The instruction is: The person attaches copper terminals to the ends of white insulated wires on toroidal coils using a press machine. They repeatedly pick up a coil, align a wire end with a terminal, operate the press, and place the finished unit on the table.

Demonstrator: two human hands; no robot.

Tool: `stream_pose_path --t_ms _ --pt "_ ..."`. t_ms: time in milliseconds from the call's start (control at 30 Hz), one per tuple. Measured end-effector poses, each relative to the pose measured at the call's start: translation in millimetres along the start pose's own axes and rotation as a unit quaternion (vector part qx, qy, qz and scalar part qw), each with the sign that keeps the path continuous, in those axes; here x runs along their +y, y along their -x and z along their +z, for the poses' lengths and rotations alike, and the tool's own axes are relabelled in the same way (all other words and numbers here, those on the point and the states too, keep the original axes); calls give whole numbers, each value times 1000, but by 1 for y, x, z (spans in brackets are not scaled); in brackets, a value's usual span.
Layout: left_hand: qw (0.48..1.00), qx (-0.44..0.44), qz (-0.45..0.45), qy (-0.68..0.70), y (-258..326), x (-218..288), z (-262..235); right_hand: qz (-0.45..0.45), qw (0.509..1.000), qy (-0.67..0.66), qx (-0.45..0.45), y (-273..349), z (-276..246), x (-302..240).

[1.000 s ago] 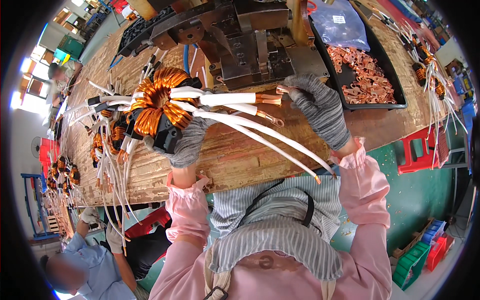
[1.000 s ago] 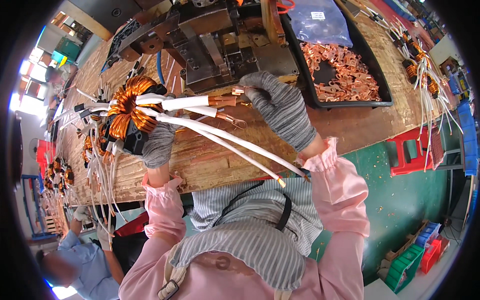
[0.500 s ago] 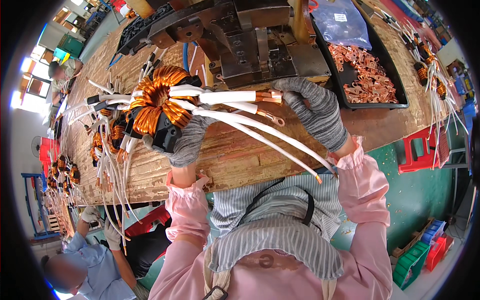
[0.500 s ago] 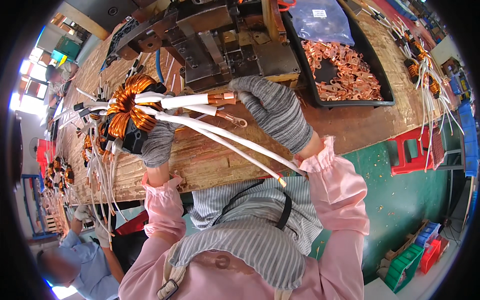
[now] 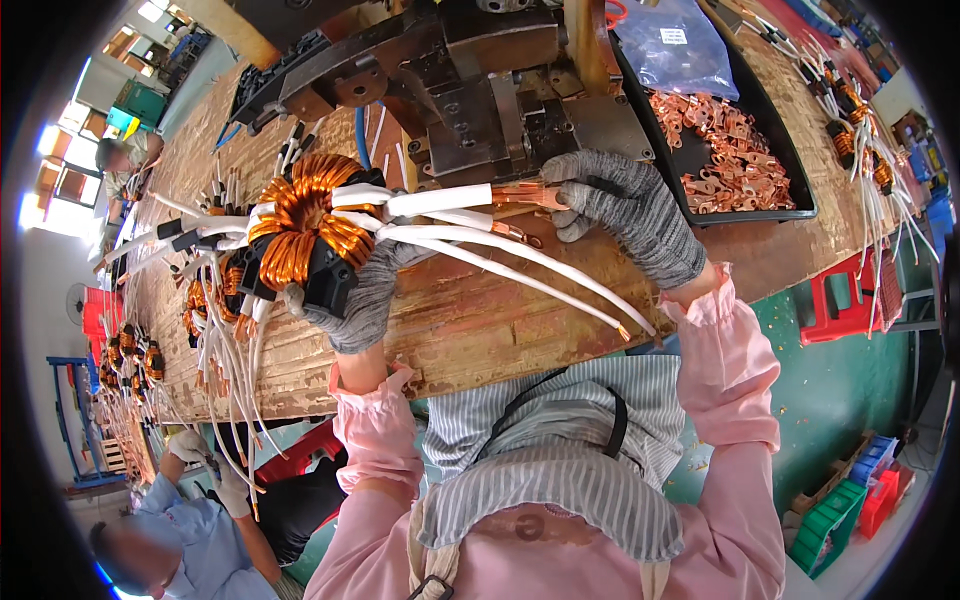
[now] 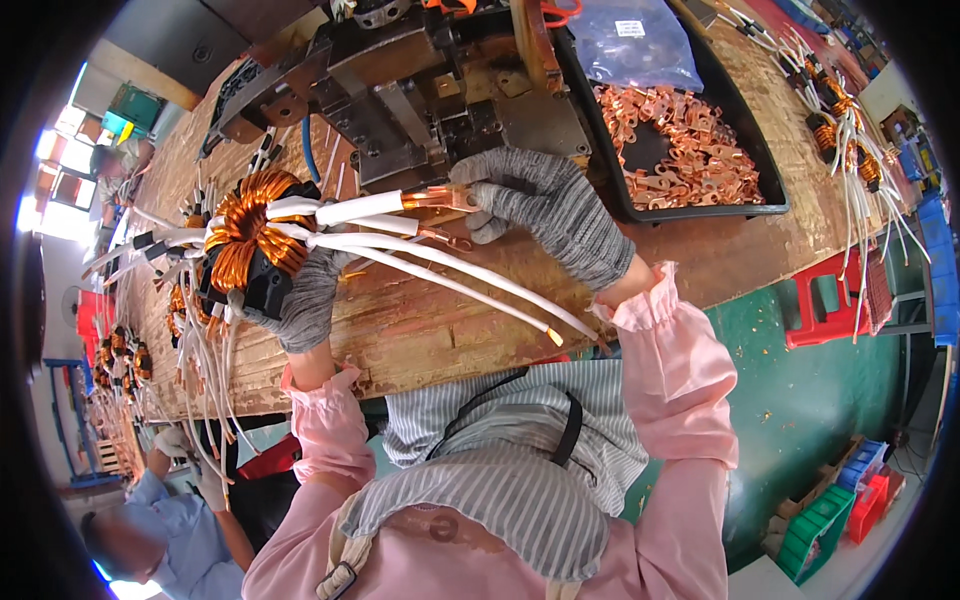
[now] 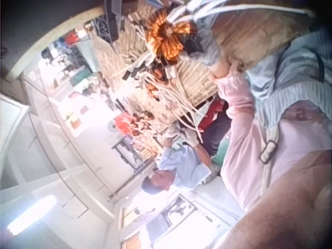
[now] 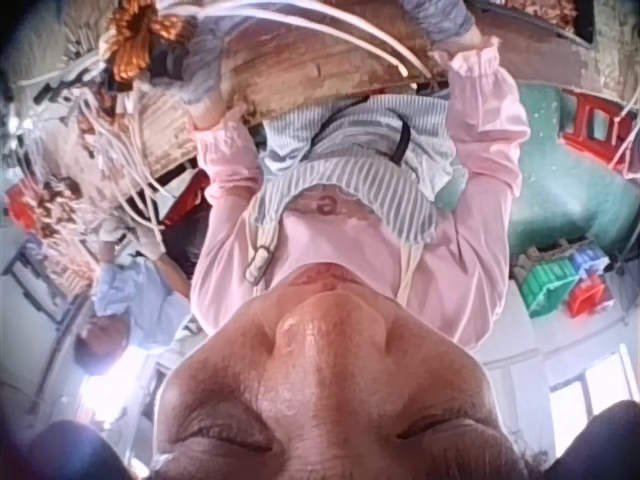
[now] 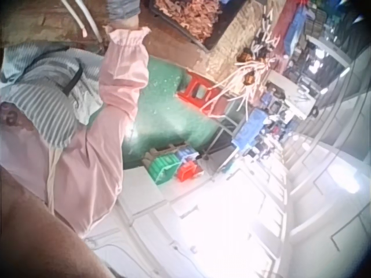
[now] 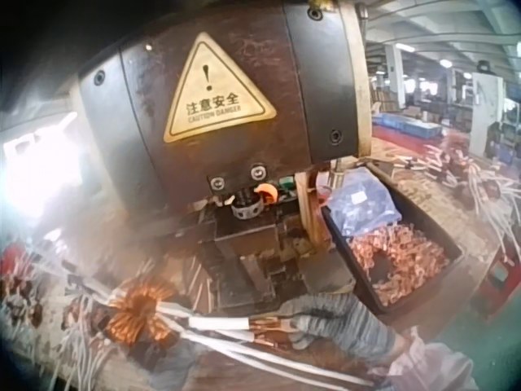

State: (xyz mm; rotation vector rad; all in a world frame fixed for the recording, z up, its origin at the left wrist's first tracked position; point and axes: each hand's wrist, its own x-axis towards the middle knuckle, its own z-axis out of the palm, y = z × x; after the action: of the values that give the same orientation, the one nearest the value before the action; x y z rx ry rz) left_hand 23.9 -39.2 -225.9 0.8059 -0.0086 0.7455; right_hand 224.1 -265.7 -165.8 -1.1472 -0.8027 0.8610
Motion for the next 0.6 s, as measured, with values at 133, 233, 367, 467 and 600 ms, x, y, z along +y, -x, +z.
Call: stream_pose_path --t_ms 133,233,367,467,600 --pt "999 -43 -12 -14 -5 4 26 3 999 -38 29 -9 -2 -3" --pt "1000 11 -13 -26 -6 4 25 -12 998 -45 50 -19 -6 -3" --pt "996 74 1 -48 -7 6 38 -32 997 -33 57 -28 -10 2" --pt "995 93 9 -31 -9 5 43 -41 997 -36 52 -34 -15 6" --pt "987 90 69 -112 -5 0 56 -49 997 -8 66 -38 -14 1"
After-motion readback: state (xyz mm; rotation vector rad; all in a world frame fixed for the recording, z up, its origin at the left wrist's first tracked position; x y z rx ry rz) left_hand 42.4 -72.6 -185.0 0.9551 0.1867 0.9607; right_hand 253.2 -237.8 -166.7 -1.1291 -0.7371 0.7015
